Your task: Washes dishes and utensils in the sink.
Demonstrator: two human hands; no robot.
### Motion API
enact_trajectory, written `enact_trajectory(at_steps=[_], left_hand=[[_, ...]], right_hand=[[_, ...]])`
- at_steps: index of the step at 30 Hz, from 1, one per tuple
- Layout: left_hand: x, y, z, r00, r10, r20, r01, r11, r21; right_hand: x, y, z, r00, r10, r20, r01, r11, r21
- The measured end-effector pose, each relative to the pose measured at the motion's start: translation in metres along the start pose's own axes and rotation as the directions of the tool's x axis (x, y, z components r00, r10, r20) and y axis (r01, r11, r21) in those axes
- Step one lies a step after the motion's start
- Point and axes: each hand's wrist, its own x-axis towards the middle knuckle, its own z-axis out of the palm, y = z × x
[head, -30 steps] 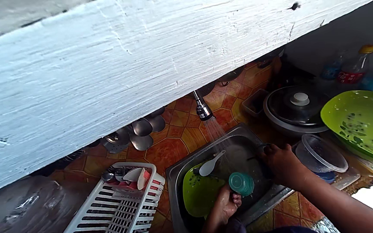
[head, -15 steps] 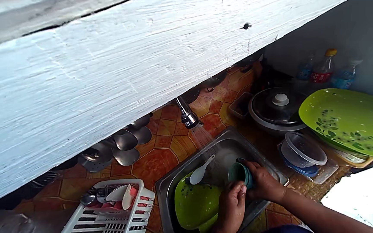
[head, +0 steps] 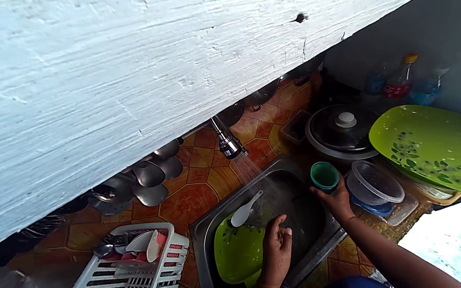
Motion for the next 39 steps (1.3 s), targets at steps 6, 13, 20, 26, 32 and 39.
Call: enact_trajectory(at_steps=[6, 13, 20, 26, 32, 39], left_hand=[[0.001, -0.012, -0.002, 0.986, -0.132, 0.106, 0.128, 0.991, 0.044], [0.008, -0.026, 0.002, 0.914, -0.297, 0.277, 0.271, 0.954, 0.13], [0.008, -0.045, -0.007, 0.903, -0.343, 0.26, 0.315, 0.938, 0.145], [0.008, -0.047, -0.01, 0.903, -0.365, 0.225, 0.353, 0.931, 0.095], [0.002, -0.052, -0.014, 0.906, -0.378, 0.19, 0.376, 0.925, 0.046], [0.015, -0.038, -0.008, 0.907, -0.346, 0.24, 0.333, 0.938, 0.093]], right_hand=[[0.007, 0.011, 0.011, 0.99, 0.075, -0.118, -0.087, 0.991, -0.1], [-0.01, 0.004, 0.009, 0.975, 0.204, -0.082, -0.219, 0.938, -0.27], [-0.056, 0.013, -0.016, 0.961, -0.218, 0.17, 0.267, 0.89, -0.37], [-0.069, -0.031, 0.02, 0.629, 0.537, 0.562, -0.476, 0.838, -0.268], [-0.063, 0.003, 0.057, 0.554, 0.765, 0.33, -0.821, 0.567, 0.063], [-0.029, 0.043, 0.085, 0.759, 0.634, 0.15, -0.626, 0.773, -0.1]])
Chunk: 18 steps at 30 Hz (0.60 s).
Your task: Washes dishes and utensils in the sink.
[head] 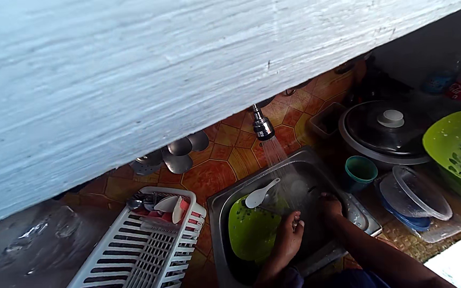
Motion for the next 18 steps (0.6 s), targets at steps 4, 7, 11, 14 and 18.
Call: enact_trajectory(at_steps=[4, 7, 11, 14, 18], left_hand=[[0.008, 0.002, 0.002, 0.999, -0.018, 0.045, 0.016, 1.0, 0.027], [0.01, -0.007, 0.001, 0.999, -0.022, 0.025, 0.022, 1.0, 0.016], [0.007, -0.015, -0.007, 0.995, -0.082, -0.061, 0.079, 0.995, -0.059], [0.005, -0.014, -0.01, 0.991, -0.121, -0.065, 0.114, 0.988, -0.1], [0.007, -0.009, -0.01, 0.99, -0.133, -0.042, 0.127, 0.985, -0.118]], right_hand=[[0.004, -0.003, 0.0, 0.993, -0.076, 0.085, 0.084, 0.991, -0.1], [-0.013, -0.015, -0.012, 0.977, -0.058, 0.205, 0.049, 0.998, 0.048], [-0.041, -0.032, -0.031, 0.925, 0.058, 0.376, -0.232, 0.869, 0.437], [-0.055, -0.044, -0.043, 0.895, 0.062, 0.443, -0.327, 0.767, 0.553], [-0.063, -0.062, -0.057, 0.881, 0.022, 0.473, -0.346, 0.712, 0.611]])
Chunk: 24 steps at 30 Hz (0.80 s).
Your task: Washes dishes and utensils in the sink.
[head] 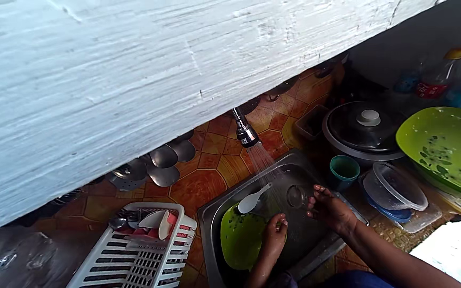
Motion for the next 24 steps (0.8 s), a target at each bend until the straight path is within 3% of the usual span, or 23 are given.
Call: enact_trajectory(at_steps=[2, 4, 6, 8, 10, 12, 14, 16, 21, 24], left_hand=[[0.002, 0.003, 0.002, 1.0, -0.006, 0.009, 0.006, 1.0, -0.013], [0.003, 0.006, 0.004, 1.0, -0.009, 0.012, 0.009, 1.0, -0.014], [0.004, 0.007, 0.005, 1.0, -0.014, 0.011, 0.014, 1.0, -0.008], [0.002, 0.005, 0.006, 1.0, -0.03, 0.006, 0.03, 0.999, -0.026], [-0.001, 0.0, 0.005, 0.998, -0.059, -0.01, 0.059, 0.996, -0.07], [-0.005, -0.002, 0.003, 0.993, -0.112, -0.035, 0.104, 0.981, -0.161], [-0.008, -0.003, -0.001, 0.988, -0.145, -0.059, 0.127, 0.96, -0.25], [-0.008, -0.005, -0.006, 0.984, -0.16, -0.084, 0.12, 0.926, -0.357], [0.005, 0.012, -0.009, 0.978, -0.182, -0.097, 0.08, 0.768, -0.635], [0.016, 0.027, -0.005, 0.99, -0.098, -0.106, 0.005, 0.758, -0.653]], right_hand=[[0.003, -0.002, 0.0, 0.996, -0.067, 0.062, 0.073, 0.991, -0.113], [0.009, -0.001, 0.002, 0.973, -0.152, 0.172, 0.212, 0.88, -0.424], [0.018, 0.002, 0.007, 0.927, -0.177, 0.33, 0.372, 0.552, -0.746], [0.023, 0.009, 0.016, 0.879, -0.098, 0.467, 0.477, 0.172, -0.862], [0.028, 0.016, 0.024, 0.79, 0.021, 0.613, 0.609, -0.141, -0.78], [0.038, 0.022, 0.03, 0.689, 0.061, 0.722, 0.709, -0.265, -0.654], [0.049, 0.026, 0.035, 0.638, 0.011, 0.77, 0.746, -0.257, -0.614], [0.052, 0.027, 0.042, 0.66, -0.075, 0.748, 0.735, -0.141, -0.663], [0.048, 0.034, 0.043, 0.765, -0.283, 0.579, 0.642, 0.415, -0.645], [0.043, 0.034, 0.041, 0.916, -0.241, 0.32, 0.384, 0.753, -0.534]])
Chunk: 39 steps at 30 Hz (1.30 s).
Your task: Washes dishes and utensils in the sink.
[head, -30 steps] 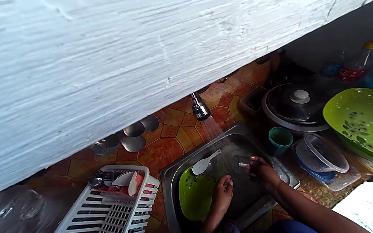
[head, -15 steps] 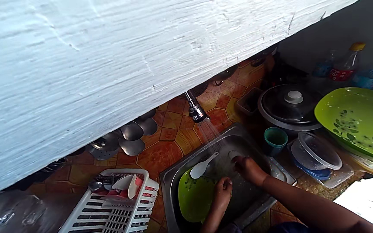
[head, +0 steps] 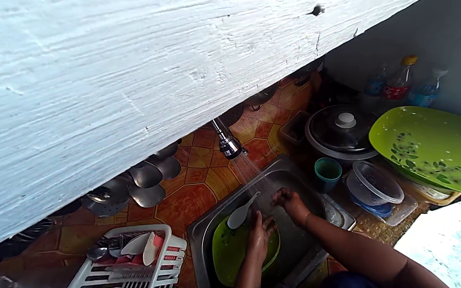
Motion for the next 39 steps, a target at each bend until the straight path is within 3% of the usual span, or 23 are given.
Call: enact_trajectory(at_steps=[2, 5, 9, 11, 13, 15, 16, 18, 20, 22, 25, 29, 33, 36, 39], left_hand=[[0.006, 0.001, 0.008, 0.998, 0.064, 0.006, -0.064, 0.998, 0.012], [0.01, -0.003, 0.014, 0.991, 0.133, -0.01, -0.13, 0.983, 0.132], [0.01, -0.012, 0.012, 0.981, 0.147, -0.127, -0.119, 0.972, 0.205], [0.005, -0.011, 0.009, 0.98, 0.038, -0.195, -0.01, 0.99, 0.143], [-0.001, -0.009, 0.003, 0.984, -0.031, -0.177, 0.053, 0.992, 0.117], [-0.007, -0.011, -0.005, 0.99, -0.04, -0.134, 0.058, 0.99, 0.128], [-0.009, -0.013, -0.009, 0.992, -0.034, -0.121, 0.051, 0.989, 0.138], [-0.013, -0.015, -0.014, 0.992, -0.022, -0.124, 0.041, 0.987, 0.156], [-0.015, -0.016, -0.017, 0.992, -0.01, -0.126, 0.031, 0.985, 0.167], [-0.016, -0.018, -0.02, 0.992, -0.011, -0.127, 0.033, 0.985, 0.17], [-0.017, -0.019, -0.022, 0.992, -0.02, -0.126, 0.04, 0.987, 0.157], [-0.016, -0.019, -0.025, 0.991, -0.038, -0.125, 0.059, 0.985, 0.164], [-0.016, -0.017, -0.024, 0.992, -0.055, -0.114, 0.075, 0.98, 0.182], [-0.015, -0.015, -0.025, 0.992, -0.061, -0.11, 0.081, 0.977, 0.195], [-0.015, -0.015, -0.028, 0.994, -0.053, -0.097, 0.071, 0.977, 0.201]], right_hand=[[-0.003, -0.003, -0.003, 0.965, 0.247, -0.091, -0.223, 0.951, 0.214], [-0.014, 0.0, -0.008, 0.887, 0.458, -0.057, -0.407, 0.834, 0.372], [-0.03, -0.003, -0.014, 0.818, 0.575, 0.005, -0.511, 0.722, 0.466], [-0.036, -0.016, -0.022, 0.838, 0.546, -0.025, -0.485, 0.764, 0.425], [-0.046, -0.042, -0.032, 0.936, 0.343, -0.072, -0.318, 0.918, 0.235], [-0.057, -0.07, -0.046, 0.995, -0.063, -0.074, 0.052, 0.988, -0.146], [-0.062, -0.082, -0.054, 0.952, -0.304, -0.042, 0.266, 0.885, -0.382], [-0.066, -0.101, -0.073, 0.746, -0.663, 0.06, 0.495, 0.492, -0.716], [-0.065, -0.115, -0.09, 0.579, -0.803, 0.142, 0.502, 0.214, -0.838], [-0.058, -0.121, -0.109, 0.528, -0.824, 0.204, 0.462, 0.077, -0.884], [-0.045, -0.112, -0.134, 0.556, -0.778, 0.294, 0.425, -0.038, -0.904], [-0.039, -0.093, -0.149, 0.706, -0.624, 0.334, 0.382, -0.061, -0.922], [-0.037, -0.094, -0.145, 0.776, -0.538, 0.331, 0.319, -0.119, -0.94], [-0.036, -0.103, -0.137, 0.897, -0.359, 0.259, 0.25, -0.073, -0.966], [-0.036, -0.111, -0.137, 0.945, -0.249, 0.211, 0.195, -0.088, -0.977]])
